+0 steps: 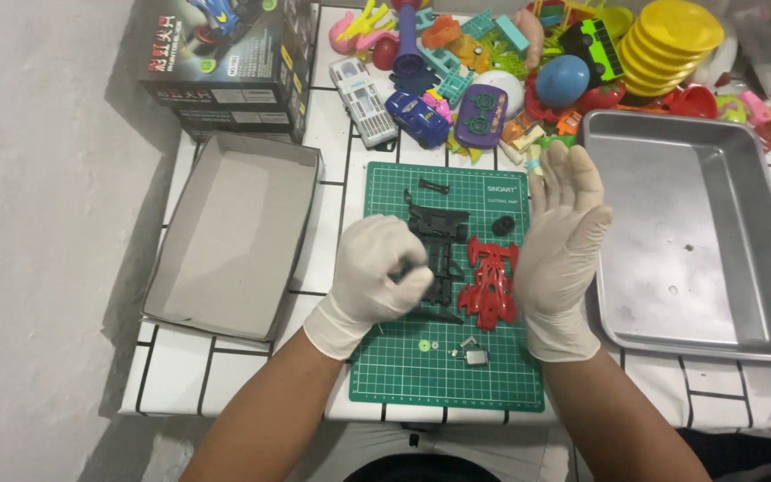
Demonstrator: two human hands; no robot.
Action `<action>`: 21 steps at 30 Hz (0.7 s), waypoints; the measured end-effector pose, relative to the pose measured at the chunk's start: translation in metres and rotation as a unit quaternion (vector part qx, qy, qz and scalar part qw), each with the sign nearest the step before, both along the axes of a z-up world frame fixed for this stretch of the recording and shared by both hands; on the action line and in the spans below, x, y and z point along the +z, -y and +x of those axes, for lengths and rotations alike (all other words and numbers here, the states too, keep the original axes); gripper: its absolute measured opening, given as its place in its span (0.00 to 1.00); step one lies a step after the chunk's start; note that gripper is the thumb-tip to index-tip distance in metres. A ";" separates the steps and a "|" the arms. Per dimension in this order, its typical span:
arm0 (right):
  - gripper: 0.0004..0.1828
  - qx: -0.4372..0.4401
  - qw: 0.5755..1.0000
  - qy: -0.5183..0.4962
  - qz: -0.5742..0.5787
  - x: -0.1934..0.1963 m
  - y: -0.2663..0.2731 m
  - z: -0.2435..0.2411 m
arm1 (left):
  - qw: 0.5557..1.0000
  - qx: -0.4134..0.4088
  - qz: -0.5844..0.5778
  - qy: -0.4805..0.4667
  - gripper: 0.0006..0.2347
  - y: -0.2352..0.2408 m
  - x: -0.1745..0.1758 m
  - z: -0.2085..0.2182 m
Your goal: Assembling a model toy car by attaching plastic components, gears, and batteries on a cutting mat.
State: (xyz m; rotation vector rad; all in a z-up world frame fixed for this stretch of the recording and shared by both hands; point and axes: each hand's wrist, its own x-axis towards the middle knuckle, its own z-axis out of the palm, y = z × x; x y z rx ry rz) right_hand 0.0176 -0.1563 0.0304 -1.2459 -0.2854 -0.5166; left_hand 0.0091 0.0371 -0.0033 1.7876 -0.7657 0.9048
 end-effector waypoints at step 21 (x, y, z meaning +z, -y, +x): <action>0.44 0.094 0.978 -0.024 0.184 0.003 0.004 -0.010 | 0.945 -0.151 0.277 0.091 0.08 0.078 0.010 -0.067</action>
